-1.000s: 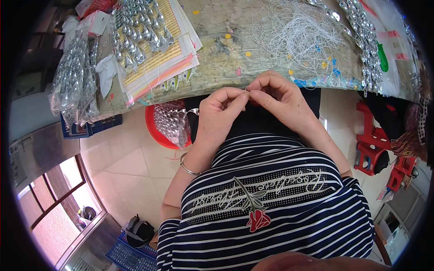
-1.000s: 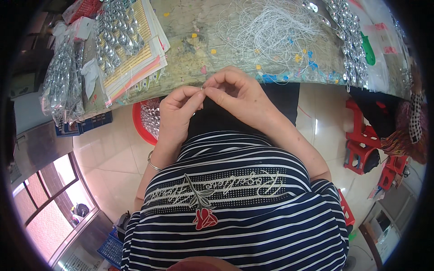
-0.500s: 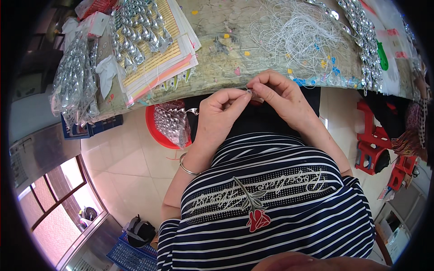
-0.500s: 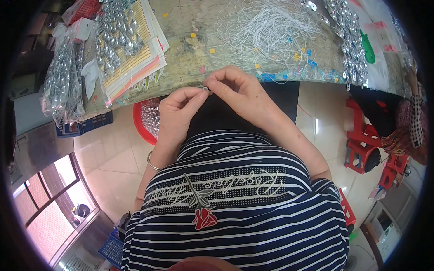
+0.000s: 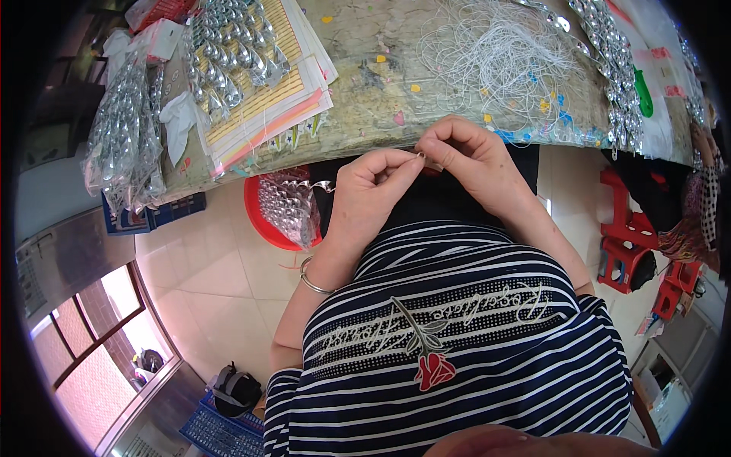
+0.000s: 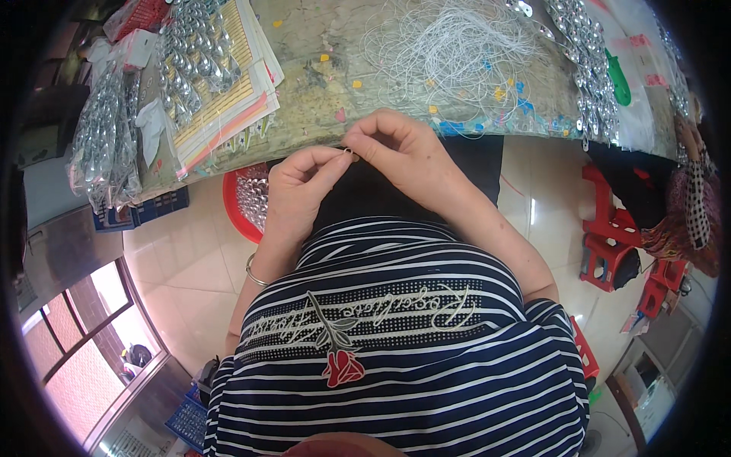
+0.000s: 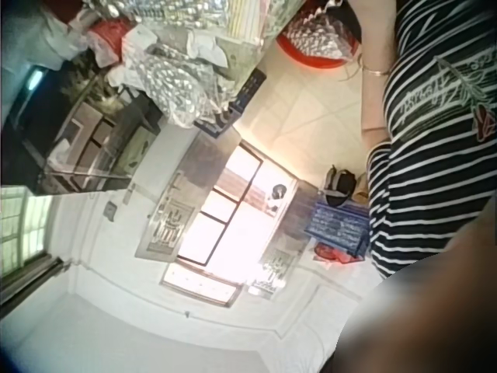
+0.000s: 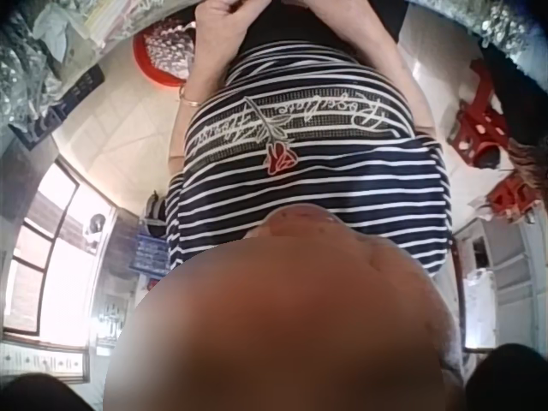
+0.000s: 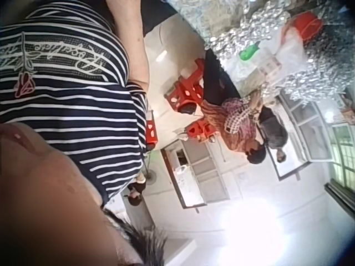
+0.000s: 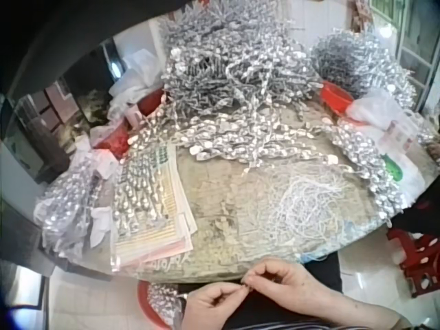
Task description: Packaging silver tinsel decorations into plastic bags.
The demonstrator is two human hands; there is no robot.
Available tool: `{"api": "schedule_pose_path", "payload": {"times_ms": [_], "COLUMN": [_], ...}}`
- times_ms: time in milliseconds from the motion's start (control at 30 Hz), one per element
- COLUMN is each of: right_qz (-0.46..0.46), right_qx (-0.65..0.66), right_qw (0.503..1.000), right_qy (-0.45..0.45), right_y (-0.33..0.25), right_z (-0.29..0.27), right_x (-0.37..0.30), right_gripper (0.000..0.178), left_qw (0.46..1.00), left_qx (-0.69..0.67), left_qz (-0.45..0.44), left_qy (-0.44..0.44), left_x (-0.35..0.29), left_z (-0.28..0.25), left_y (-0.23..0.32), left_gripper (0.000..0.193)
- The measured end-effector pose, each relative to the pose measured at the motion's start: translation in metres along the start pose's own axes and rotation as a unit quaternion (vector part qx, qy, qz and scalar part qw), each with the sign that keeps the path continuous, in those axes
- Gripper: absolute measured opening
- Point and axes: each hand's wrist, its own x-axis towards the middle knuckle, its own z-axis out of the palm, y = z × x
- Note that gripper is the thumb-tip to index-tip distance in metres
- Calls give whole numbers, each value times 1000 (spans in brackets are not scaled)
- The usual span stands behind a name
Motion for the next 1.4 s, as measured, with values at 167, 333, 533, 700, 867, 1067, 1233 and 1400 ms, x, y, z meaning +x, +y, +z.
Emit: {"api": "schedule_pose_path", "payload": {"times_ms": [167,333,533,700,867,1067,1233,1400], "right_qz": [39,56,2,17,47,71,-81,6], "right_qx": [76,96,97,108,169,165,196,88], "right_qw": [996,994,994,993,983,982,973,994], "right_qy": [-4,-10,-47,-40,-52,-66,88,66], "right_y": [-1,-1,2,2,-11,-13,-49,-32], "right_z": [-1,-2,-1,-4,-6,-6,-64,-29], "right_x": [1,1,1,0,-2,-6,0,-7], "right_gripper": [13,14,12,13,14,14,12,12], "left_qw": [1000,1000,1000,999,999,998,997,999], "left_qx": [-10,-6,-14,-35,-43,-40,25,-2], "left_qz": [-6,0,25,30,8,-6,44,5], "left_qy": [3,5,6,0,-19,-48,-56,-53], "left_x": [-1,-2,1,1,-3,-3,-9,-4], "left_z": [1,3,2,4,2,0,-4,2], "left_y": [5,7,-1,-1,2,0,5,3], "left_gripper": [11,12,12,12,12,10,9,10]}}
